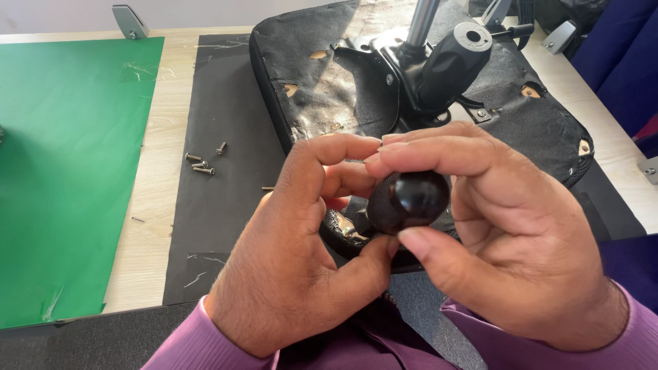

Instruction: The person uses a screwdriver to tighten screws into the metal base of an office chair. They then pick up a small metal pin and insert it into the screwdriver handle, appearing to prepare the tool for the next step.

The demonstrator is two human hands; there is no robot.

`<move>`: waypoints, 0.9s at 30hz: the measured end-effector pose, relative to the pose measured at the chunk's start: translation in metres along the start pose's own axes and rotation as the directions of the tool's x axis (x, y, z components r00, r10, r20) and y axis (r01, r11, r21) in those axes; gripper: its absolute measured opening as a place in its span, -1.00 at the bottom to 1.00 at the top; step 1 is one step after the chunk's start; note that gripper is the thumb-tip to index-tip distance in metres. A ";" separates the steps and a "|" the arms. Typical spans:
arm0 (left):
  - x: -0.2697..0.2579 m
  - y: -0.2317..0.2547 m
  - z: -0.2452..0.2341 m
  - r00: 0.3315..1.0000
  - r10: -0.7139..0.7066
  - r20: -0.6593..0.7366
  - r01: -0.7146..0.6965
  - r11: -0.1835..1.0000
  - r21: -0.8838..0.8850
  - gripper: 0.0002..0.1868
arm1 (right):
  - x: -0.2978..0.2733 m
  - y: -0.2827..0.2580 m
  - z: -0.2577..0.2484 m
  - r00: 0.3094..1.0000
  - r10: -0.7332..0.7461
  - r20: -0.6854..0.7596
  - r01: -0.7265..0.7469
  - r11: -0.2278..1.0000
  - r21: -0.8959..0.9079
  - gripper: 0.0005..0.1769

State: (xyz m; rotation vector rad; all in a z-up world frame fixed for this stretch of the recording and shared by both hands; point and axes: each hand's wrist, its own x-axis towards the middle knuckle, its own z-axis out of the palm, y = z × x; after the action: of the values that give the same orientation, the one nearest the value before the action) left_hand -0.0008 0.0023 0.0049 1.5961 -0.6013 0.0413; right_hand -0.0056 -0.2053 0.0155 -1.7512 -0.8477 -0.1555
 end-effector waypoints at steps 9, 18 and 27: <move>0.001 -0.001 0.002 0.989 0.148 -0.022 -0.138 0.957 0.256 -0.54 | 0.001 0.003 0.002 0.995 -0.083 -0.047 0.087 0.994 0.070 -0.36; 0.002 -0.004 0.004 0.987 0.156 -0.036 -0.142 0.958 0.248 -0.47 | 0.004 0.005 0.005 0.991 -0.121 -0.054 0.118 0.991 -0.069 -0.28; 0.004 -0.006 -0.004 0.985 0.170 0.035 -0.173 0.953 0.248 -0.52 | 0.005 0.002 0.002 0.998 -0.029 -0.062 0.025 0.998 -0.060 -0.34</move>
State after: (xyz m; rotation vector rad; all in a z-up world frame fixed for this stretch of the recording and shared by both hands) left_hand 0.0061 0.0050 0.0014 1.7850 -0.7677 0.2453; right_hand -0.0008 -0.2016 0.0159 -1.7815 -0.8286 -0.2549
